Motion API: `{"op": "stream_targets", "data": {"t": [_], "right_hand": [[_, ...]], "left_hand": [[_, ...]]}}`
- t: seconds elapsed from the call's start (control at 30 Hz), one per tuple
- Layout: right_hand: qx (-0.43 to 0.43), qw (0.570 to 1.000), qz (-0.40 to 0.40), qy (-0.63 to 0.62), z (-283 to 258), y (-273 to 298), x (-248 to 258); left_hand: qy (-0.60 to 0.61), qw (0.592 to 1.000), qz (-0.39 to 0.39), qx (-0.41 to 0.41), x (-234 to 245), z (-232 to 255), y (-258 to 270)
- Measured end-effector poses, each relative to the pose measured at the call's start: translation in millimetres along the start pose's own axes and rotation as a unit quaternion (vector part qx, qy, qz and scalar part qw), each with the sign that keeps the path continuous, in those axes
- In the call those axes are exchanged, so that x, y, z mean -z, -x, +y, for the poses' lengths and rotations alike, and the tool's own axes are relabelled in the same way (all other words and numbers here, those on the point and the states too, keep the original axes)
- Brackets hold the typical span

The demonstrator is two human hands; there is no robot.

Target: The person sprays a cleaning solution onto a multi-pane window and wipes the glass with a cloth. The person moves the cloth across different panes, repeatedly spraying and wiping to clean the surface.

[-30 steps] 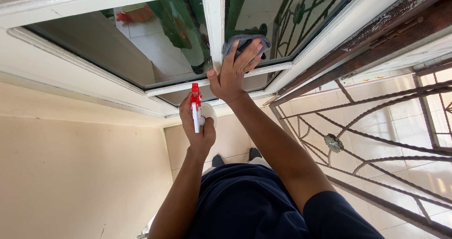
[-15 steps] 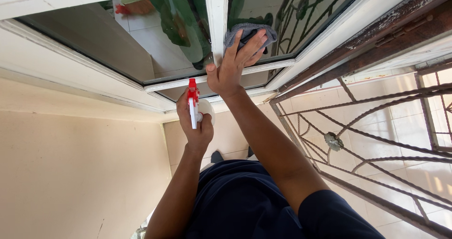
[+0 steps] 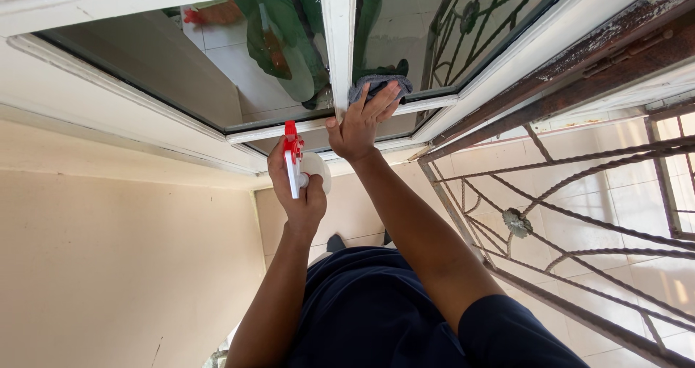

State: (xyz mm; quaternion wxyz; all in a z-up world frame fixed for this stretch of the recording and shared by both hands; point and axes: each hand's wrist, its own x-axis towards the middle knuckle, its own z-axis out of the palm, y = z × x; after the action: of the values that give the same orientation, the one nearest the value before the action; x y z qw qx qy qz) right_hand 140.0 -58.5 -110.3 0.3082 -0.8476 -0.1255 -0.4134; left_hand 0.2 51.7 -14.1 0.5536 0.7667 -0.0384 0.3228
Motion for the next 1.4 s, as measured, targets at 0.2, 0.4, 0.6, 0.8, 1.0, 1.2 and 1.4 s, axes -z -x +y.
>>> {"op": "stream_targets", "data": {"t": [0.2, 0.4, 0.6, 0.8, 1.0, 1.2, 1.4], "right_hand": [[0.028, 0.998, -0.018, 0.052, 17, 13, -6], [0.043, 0.992, -0.080, 0.087, 33, 28, 1], [0.108, 0.983, -0.110, 0.101, 51, 30, 21], [0.132, 0.977, -0.132, 0.107, 64, 31, 34], [0.181, 0.964, -0.136, 0.138, 78, 28, 52], [0.271, 0.921, -0.187, 0.207, 87, 12, 84], [0.297, 0.909, -0.198, 0.217, 81, -2, 101]], "left_hand": [[0.009, 1.000, 0.001, 0.009, -3, -1, 2], [0.022, 0.999, -0.007, 0.024, -10, -3, 4], [0.014, 1.000, -0.011, 0.005, -16, -3, 6], [0.009, 1.000, -0.013, 0.019, -23, 1, 8], [0.006, 1.000, -0.016, 0.016, -30, 5, 9], [0.030, 0.999, -0.016, 0.022, -38, 7, 11], [0.062, 0.998, -0.010, 0.018, -49, 12, 17]]}}
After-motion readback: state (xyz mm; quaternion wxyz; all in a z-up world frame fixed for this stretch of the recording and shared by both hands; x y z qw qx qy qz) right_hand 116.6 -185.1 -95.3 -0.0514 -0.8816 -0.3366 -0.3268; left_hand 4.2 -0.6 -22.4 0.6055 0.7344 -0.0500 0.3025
